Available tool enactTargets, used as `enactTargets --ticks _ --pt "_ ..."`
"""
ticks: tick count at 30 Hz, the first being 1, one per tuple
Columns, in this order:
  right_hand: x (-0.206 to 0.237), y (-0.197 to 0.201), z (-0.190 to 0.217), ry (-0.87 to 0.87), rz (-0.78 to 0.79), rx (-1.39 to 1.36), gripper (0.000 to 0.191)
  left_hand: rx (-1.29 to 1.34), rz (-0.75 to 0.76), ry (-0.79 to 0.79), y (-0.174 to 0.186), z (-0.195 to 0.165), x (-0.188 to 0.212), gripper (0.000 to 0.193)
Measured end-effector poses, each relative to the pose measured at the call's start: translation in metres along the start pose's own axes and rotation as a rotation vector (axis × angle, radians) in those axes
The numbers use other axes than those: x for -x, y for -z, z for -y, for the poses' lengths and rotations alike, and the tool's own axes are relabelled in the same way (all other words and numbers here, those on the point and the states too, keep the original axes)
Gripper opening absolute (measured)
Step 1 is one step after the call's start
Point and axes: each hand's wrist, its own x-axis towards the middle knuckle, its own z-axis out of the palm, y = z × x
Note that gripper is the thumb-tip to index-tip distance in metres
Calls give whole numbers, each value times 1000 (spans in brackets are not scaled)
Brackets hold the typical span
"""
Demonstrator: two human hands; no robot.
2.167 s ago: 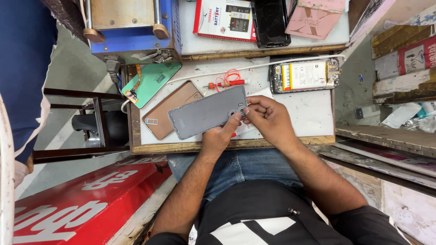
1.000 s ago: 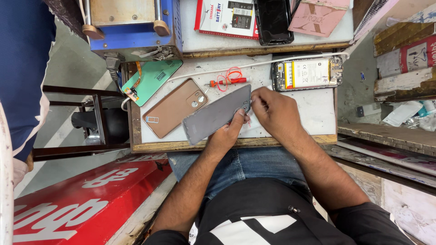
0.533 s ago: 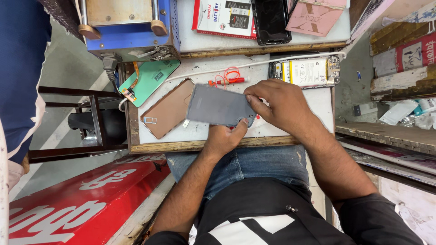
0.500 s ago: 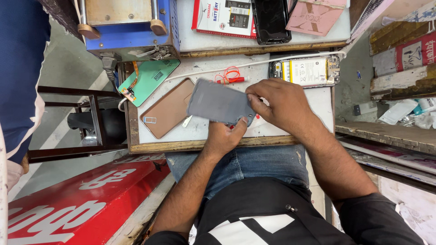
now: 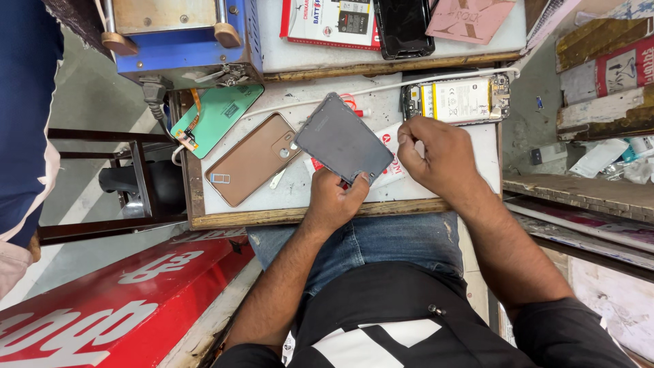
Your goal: The person handles several smartphones and parts on a workbench, removes a phone case, and uses a screwdriver to unscrew a disassembled phone. The person also picks up a battery and places it on the bench.
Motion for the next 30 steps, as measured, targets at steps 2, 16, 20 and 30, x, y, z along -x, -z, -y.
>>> enactTargets --ticks 2,16,20,30 --pt "3 -3 -1 -100 62 -107 9 -7 16 10 0 1 0 9" --pt "21 -20 -11 -70 97 -174 15 -84 33 -89 -2 -6 -3 11" --pt "33 -31 -22 -60 72 -265 14 -138 75 -56 -2 -8 -6 13" --pt "42 -40 -25 -268 46 -409 12 -39 109 99 6 -11 -8 14"
